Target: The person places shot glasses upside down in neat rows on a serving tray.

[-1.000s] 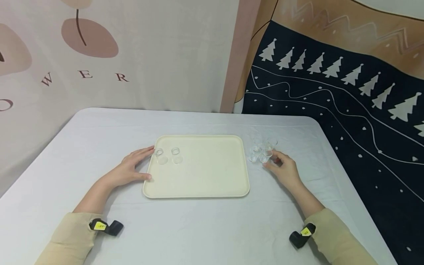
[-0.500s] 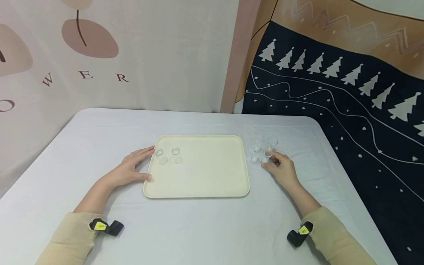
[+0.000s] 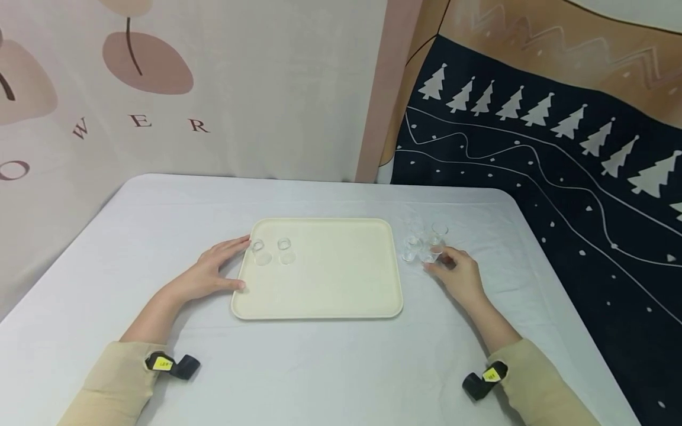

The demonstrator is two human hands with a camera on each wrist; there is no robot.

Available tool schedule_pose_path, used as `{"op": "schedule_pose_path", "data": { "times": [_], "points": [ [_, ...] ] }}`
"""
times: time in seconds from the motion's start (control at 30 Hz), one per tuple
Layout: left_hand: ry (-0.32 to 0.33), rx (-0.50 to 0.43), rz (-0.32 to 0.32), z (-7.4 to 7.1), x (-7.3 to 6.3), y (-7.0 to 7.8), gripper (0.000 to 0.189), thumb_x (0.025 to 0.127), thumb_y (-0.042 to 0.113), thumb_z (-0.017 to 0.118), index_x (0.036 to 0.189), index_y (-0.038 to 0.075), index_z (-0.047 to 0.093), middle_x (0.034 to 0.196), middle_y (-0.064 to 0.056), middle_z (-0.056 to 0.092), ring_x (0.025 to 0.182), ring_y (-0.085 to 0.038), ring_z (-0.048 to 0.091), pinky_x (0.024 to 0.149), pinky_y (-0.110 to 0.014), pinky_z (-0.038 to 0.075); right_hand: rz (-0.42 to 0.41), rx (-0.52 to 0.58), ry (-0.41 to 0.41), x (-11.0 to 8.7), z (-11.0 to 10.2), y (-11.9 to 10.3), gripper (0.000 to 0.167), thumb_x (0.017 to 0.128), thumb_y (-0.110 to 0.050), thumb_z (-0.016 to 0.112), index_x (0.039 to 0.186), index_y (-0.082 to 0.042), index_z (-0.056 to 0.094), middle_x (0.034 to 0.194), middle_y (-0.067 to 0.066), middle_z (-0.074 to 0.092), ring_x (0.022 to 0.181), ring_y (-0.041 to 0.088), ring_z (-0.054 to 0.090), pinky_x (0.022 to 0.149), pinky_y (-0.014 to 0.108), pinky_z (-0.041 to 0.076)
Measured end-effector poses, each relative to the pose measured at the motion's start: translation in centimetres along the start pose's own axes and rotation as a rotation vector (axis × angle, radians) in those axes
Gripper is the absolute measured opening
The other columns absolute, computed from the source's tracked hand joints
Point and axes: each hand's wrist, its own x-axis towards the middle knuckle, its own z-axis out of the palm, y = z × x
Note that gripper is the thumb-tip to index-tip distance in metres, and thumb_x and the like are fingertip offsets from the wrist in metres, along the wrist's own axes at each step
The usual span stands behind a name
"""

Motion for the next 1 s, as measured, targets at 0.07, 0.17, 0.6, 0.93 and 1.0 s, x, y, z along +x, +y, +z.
{"op": "schedule_pose_path", "data": {
  "times": [0.07, 0.17, 0.6, 0.93, 1.0],
  "points": [
    [0.000, 0.000, 0.000, 0.0, 0.0, 0.1, 0.100, 0.069, 0.041, 0.083, 0.148, 0.004, 0.033, 0.156, -0.011, 0.025, 0.141, -0.039, 0.014, 0.110, -0.060, 0.004, 0.012, 0.011, 0.010, -0.1, -0.3, -0.2, 0.038, 0.084, -0.016, 0.076, 0.116, 0.001, 0.064, 0.100, 0.018, 0.063, 0.091, 0.024, 0.052, 0.075, 0.030, 0.042],
    [-0.002, -0.002, -0.005, 0.0, 0.0, 0.1, 0.101, 0.069, 0.041, 0.083, 0.148, 0.005, 0.033, 0.156, -0.011, 0.024, 0.141, -0.039, 0.014, 0.111, -0.060, 0.004, 0.032, 0.022, 0.018, -0.2, -0.7, -0.5, 0.039, 0.085, -0.018, 0.074, 0.117, 0.001, 0.064, 0.101, 0.018, 0.061, 0.090, 0.023, 0.051, 0.070, 0.030, 0.041],
    [-0.006, -0.008, -0.009, 0.0, 0.0, -0.1, 0.102, 0.069, 0.042, 0.083, 0.149, 0.005, 0.032, 0.156, -0.010, 0.024, 0.141, -0.040, 0.012, 0.110, -0.061, 0.004, 0.004, 0.084, 0.030, -0.2, -1.4, -2.6, 0.034, 0.086, -0.017, 0.074, 0.112, 0.002, 0.065, 0.105, 0.019, 0.065, 0.091, 0.018, 0.051, 0.076, 0.036, 0.036],
    [-0.002, -0.001, -0.009, 0.1, 0.0, -0.1, 0.102, 0.069, 0.042, 0.083, 0.149, 0.005, 0.033, 0.156, -0.011, 0.024, 0.141, -0.040, 0.013, 0.110, -0.061, 0.004, -0.060, 0.132, 0.035, -0.4, -1.2, -4.3, 0.027, 0.081, -0.010, 0.078, 0.103, 0.001, 0.067, 0.099, 0.005, 0.068, 0.086, 0.008, 0.054, 0.079, 0.038, 0.035],
    [-0.002, -0.003, -0.010, 0.1, 0.0, -0.1, 0.102, 0.069, 0.042, 0.083, 0.149, 0.005, 0.033, 0.156, -0.011, 0.024, 0.141, -0.040, 0.013, 0.110, -0.061, 0.004, -0.078, 0.146, 0.039, -0.5, -1.1, -4.6, 0.026, 0.079, -0.006, 0.078, 0.102, 0.000, 0.067, 0.096, -0.001, 0.068, 0.084, 0.008, 0.054, 0.077, 0.037, 0.034]
  ]
}}
